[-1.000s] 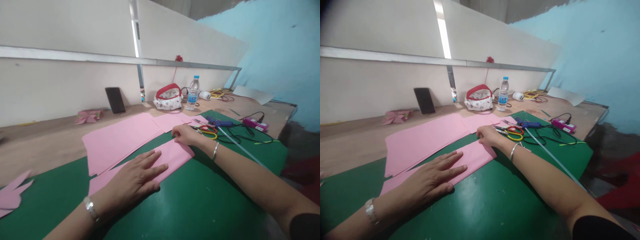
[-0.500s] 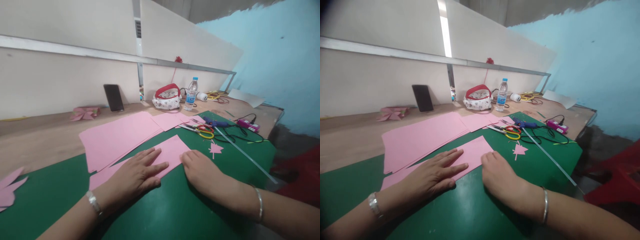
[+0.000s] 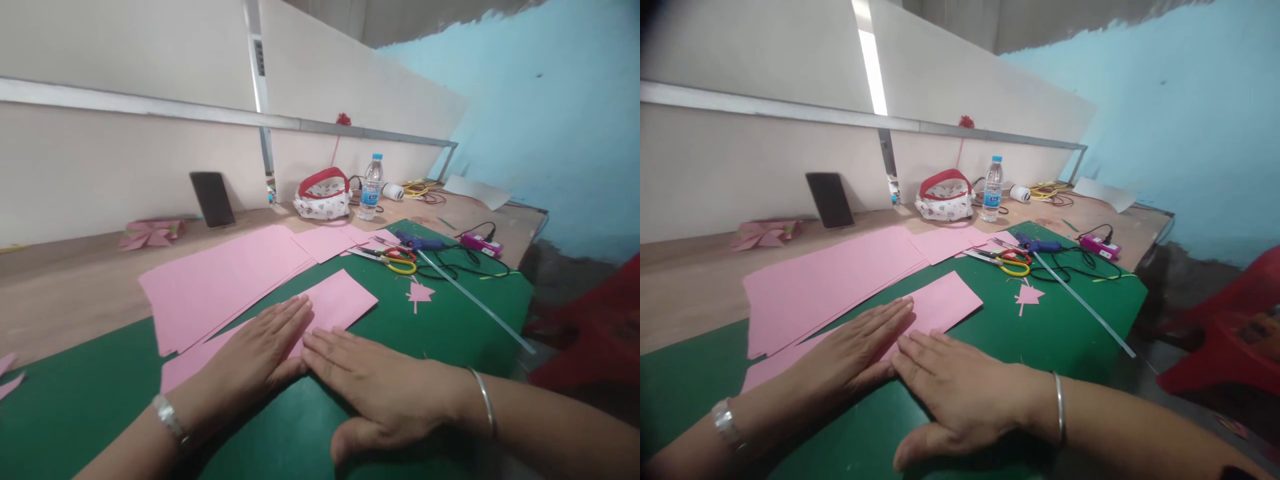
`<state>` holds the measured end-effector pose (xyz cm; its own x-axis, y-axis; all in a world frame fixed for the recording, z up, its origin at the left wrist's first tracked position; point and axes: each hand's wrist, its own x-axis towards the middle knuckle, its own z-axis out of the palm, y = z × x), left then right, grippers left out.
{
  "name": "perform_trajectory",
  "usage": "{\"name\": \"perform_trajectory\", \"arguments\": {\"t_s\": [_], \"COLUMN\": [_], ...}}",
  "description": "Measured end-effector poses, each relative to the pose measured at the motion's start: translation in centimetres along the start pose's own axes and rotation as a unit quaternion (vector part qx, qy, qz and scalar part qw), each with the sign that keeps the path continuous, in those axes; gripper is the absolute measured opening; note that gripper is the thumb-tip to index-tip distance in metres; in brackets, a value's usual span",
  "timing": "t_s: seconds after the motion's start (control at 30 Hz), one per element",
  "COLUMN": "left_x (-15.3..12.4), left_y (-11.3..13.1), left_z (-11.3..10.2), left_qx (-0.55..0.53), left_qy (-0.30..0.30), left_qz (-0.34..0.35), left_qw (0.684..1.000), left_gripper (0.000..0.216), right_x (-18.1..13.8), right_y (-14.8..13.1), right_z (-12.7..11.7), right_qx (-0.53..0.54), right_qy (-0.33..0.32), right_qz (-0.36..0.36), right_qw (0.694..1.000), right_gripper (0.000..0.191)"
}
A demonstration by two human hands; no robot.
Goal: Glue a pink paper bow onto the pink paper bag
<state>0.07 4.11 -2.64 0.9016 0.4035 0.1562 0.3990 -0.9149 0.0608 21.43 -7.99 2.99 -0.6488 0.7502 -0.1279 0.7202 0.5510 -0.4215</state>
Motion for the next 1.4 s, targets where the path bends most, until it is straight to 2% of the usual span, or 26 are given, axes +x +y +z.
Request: {"name": "perform_trajectory", "arguments": {"t_s": [0.1, 0.2, 0.27, 0.33, 0.4, 0.43, 0.47, 0.53, 0.6, 0.63, 0.73, 0.87, 0.97, 1.07, 1.17, 1.27, 1.4], "left_x": [0.2, 0.4, 0.5, 0.5, 0.5, 0.4, 0.3, 0.2, 0.0, 0.0, 0.1, 0.2, 0.4, 0.5, 0.5, 0.2, 0.1], "left_y": [0.1, 0.1, 0.2, 0.3, 0.3, 0.3, 0.2, 0.1, 0.0, 0.0, 0.0, 0.2, 0.3, 0.4, 0.6, 0.8, 0.8], "left_z": [-0.2, -0.5, -0.7, -0.8, -0.8, -0.7, -0.6, -0.2, 0.0, 0.1, 0.0, -0.3, -0.5, -0.8, -0.9, -0.9, -1.1], "left_qx": [-0.003, -0.019, -0.028, -0.032, -0.030, -0.026, -0.020, -0.005, 0.006, 0.009, 0.011, -0.008, -0.030, -0.025, -0.021, -0.023, -0.016], "left_qy": [-0.016, -0.047, -0.059, -0.064, -0.059, -0.050, -0.035, 0.005, 0.024, 0.019, -0.021, -0.029, -0.036, -0.058, -0.053, -0.032, -0.025], "left_qz": [0.000, -0.013, -0.020, -0.021, -0.018, -0.017, -0.017, -0.013, -0.004, 0.000, -0.002, -0.015, -0.019, -0.029, -0.035, -0.036, -0.044], "left_qw": [1.000, 0.999, 0.998, 0.997, 0.998, 0.998, 0.999, 1.000, 1.000, 1.000, 1.000, 0.999, 0.999, 0.998, 0.998, 0.999, 0.999], "left_gripper": [0.072, 0.074, 0.075, 0.074, 0.075, 0.076, 0.079, 0.086, 0.090, 0.090, 0.090, 0.090, 0.090, 0.090, 0.078, 0.067, 0.067], "right_x": [-1.2, -3.6, -4.6, -4.7, -3.6, -2.8, -1.9, -0.1, 1.1, 1.4, 0.4, -3.5, -5.0, -3.3, 0.9, 5.2, 8.0], "right_y": [1.4, 3.3, 4.2, 4.5, 3.9, 3.3, 2.5, 0.9, 0.0, 0.0, 1.6, 4.8, 5.2, 4.3, 3.8, 5.2, 8.4], "right_z": [0.5, 0.9, 0.6, 0.0, -0.5, -0.7, -0.7, -0.4, 0.1, 0.3, 0.8, 0.6, -0.3, -1.9, -2.9, -2.3, 0.2], "right_qx": [0.008, -0.057, -0.108, -0.151, -0.171, -0.167, -0.151, -0.085, -0.019, 0.000, -0.013, -0.071, -0.111, -0.165, -0.178, -0.176, -0.171], "right_qy": [0.001, 0.041, 0.071, 0.101, 0.136, 0.148, 0.151, 0.104, 0.050, 0.033, 0.017, 0.034, 0.050, 0.078, 0.134, 0.164, 0.187], "right_qz": [0.058, 0.137, 0.179, 0.209, 0.201, 0.178, 0.136, 0.048, 0.001, -0.001, 0.070, 0.195, 0.234, 0.216, 0.118, 0.048, 0.076], "right_qw": [0.998, 0.988, 0.975, 0.961, 0.955, 0.959, 0.967, 0.990, 0.999, 0.999, 0.997, 0.978, 0.965, 0.959, 0.968, 0.969, 0.964], "right_gripper": [0.081, 0.072, 0.060, 0.042, 0.036, 0.040, 0.052, 0.082, 0.090, 0.089, 0.083, 0.074, 0.068, 0.050, 0.031, 0.038, 0.040]}}
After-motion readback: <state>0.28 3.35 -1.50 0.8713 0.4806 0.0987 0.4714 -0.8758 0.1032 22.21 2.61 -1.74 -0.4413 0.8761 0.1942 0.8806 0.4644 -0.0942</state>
